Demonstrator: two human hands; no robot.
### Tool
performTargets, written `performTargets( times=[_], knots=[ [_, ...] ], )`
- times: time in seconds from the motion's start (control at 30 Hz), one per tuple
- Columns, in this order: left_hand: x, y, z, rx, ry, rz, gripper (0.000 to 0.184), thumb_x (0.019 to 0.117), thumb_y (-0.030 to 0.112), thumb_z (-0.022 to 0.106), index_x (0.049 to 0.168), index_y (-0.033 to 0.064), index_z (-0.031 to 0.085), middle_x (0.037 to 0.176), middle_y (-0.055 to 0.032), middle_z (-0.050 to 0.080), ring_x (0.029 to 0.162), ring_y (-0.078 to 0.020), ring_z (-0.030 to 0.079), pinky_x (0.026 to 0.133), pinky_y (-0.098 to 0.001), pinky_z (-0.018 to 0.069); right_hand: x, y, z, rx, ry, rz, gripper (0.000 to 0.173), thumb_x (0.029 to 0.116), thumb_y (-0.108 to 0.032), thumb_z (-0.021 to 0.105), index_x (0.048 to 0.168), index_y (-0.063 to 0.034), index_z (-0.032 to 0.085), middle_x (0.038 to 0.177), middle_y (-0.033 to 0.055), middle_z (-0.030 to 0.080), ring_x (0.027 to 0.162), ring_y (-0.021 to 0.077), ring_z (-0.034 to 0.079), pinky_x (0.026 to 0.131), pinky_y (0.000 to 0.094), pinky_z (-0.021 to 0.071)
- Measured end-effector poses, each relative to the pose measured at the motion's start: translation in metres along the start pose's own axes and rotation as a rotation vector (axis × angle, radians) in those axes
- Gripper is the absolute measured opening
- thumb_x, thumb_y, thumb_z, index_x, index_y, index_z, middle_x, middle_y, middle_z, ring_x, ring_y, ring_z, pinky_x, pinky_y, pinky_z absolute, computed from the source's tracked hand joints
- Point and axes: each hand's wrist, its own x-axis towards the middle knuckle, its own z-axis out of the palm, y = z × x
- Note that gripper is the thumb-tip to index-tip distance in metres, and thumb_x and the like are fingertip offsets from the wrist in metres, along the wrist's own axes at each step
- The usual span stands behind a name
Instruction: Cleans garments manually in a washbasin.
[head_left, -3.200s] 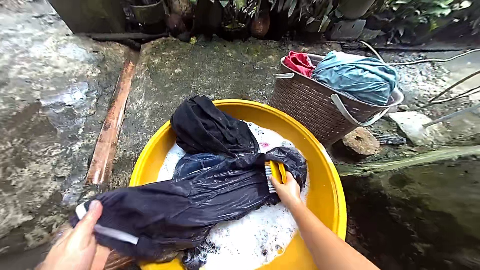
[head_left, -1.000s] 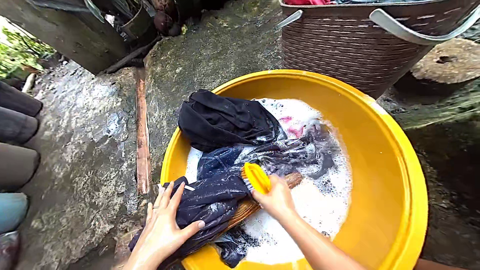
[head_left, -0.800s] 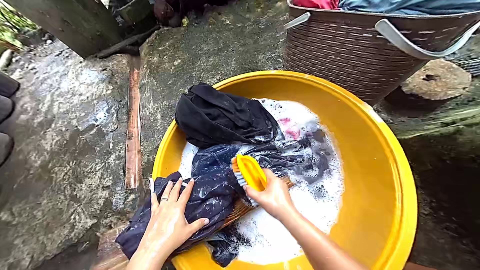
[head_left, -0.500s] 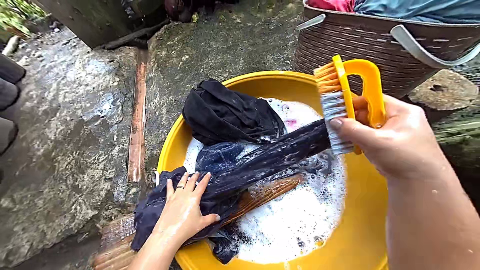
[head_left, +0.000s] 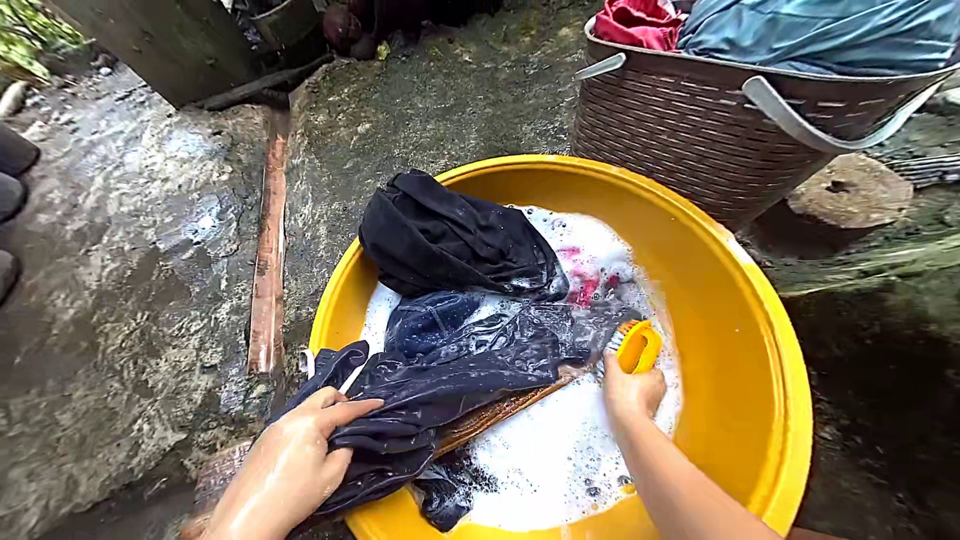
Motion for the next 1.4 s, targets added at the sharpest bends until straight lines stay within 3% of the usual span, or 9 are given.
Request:
performTargets(
  times=[0.1,0.23,0.33,0.5,0.67,0.9,1.03,1.2,1.4],
  knots=[
    [-0.004,0.001,0.006,-0.020,-0.168,-0.129,0.062,0.0752,0.048,0.067,0.132,0.0235,0.070,0.155,-0.0153,0.047,0.137,-0.0392,0.050,0.104,-0.0649,0.0433,0.009,0.009,0.006,-0.047,-0.060,0.102,0.078,0.0999,-0.041,0.067,0.150,0.0109,0.036,0.144,0.0305,0.053,0.136,0.0370,0.054,0.114,0.0483,0.0418],
    [0.007,0.002,0.039,-0.007,-0.122,-0.034,0.075,0.0902,0.074,0.049,0.154,0.0339,0.048,0.169,-0.0087,0.028,0.153,-0.0332,0.030,0.118,-0.0634,0.0292,0.015,0.008,-0.004,0.016,-0.110,0.174,0.065,0.0998,-0.039,0.066,0.138,0.0111,0.052,0.138,0.0300,0.056,0.131,0.0372,0.055,0.108,0.0526,0.0436],
    [-0.001,-0.008,0.058,-0.017,-0.057,0.026,0.044,0.0939,0.035,0.059,0.138,0.0345,0.066,0.154,-0.0069,0.053,0.148,-0.0361,0.040,0.117,-0.0651,0.0297,-0.019,-0.012,-0.010,0.048,-0.083,-0.032,0.066,0.0950,-0.033,0.075,0.140,0.0089,0.051,0.137,0.0304,0.057,0.131,0.0396,0.056,0.110,0.0536,0.0434],
    [-0.027,-0.031,0.079,-0.044,0.244,0.137,0.045,0.0948,0.060,0.052,0.122,0.0333,0.076,0.135,-0.0009,0.069,0.135,-0.0360,0.056,0.113,-0.0726,0.0295,-0.145,-0.041,0.010,-0.095,-0.418,-0.718,0.066,0.0862,-0.039,0.079,0.131,0.0049,0.059,0.111,0.0230,0.070,0.103,0.0369,0.070,0.093,0.0585,0.0547],
    [-0.048,-0.040,0.093,-0.012,0.464,0.197,0.033,0.0913,0.047,0.060,0.080,0.0198,0.076,0.091,-0.0051,0.075,0.096,-0.0262,0.069,0.098,-0.0499,0.0478,-0.253,-0.035,0.036,-0.364,-0.792,-1.166,0.071,0.0913,-0.054,0.069,0.150,-0.0163,0.056,0.118,0.0195,0.070,0.103,0.0350,0.071,0.086,0.0521,0.0578],
    [-0.054,-0.044,0.104,-0.037,0.409,0.171,0.030,0.0927,0.045,0.059,0.089,0.0243,0.080,0.102,0.0000,0.075,0.097,-0.0184,0.067,0.097,-0.0424,0.0456,-0.034,-0.019,0.014,-0.663,-0.281,-0.830,0.070,0.0955,-0.046,0.071,0.151,-0.0100,0.050,0.124,0.0308,0.066,0.106,0.0507,0.068,0.087,0.0680,0.0532],
    [-0.049,-0.044,0.107,-0.019,0.445,0.181,0.030,0.0905,0.046,0.058,0.082,0.0244,0.078,0.099,0.0011,0.075,0.095,-0.0174,0.067,0.094,-0.0409,0.0465,-0.077,-0.059,0.011,-0.527,-0.325,-0.624,0.073,0.0960,-0.047,0.070,0.151,-0.0045,0.046,0.127,0.0312,0.063,0.113,0.0495,0.065,0.092,0.0669,0.0519],
    [-0.055,-0.044,0.105,-0.044,0.436,0.180,0.035,0.0906,0.050,0.060,0.073,0.0215,0.071,0.092,-0.0009,0.073,0.092,-0.0185,0.065,0.094,-0.0409,0.0450,-0.237,-0.035,0.042,-0.529,-0.805,-1.139,0.074,0.0946,-0.054,0.065,0.157,-0.0197,0.045,0.123,0.0227,0.066,0.103,0.0381,0.069,0.087,0.0541,0.0566],
    [-0.052,-0.042,0.106,-0.052,0.420,0.172,0.036,0.0903,0.045,0.058,0.067,0.0194,0.068,0.092,-0.0011,0.073,0.089,-0.0184,0.065,0.091,-0.0408,0.0440,-0.030,-0.020,0.021,-0.640,-0.297,-0.844,0.071,0.0966,-0.046,0.070,0.154,-0.0115,0.046,0.123,0.0309,0.066,0.105,0.0514,0.068,0.086,0.0696,0.0535]
  ],
)
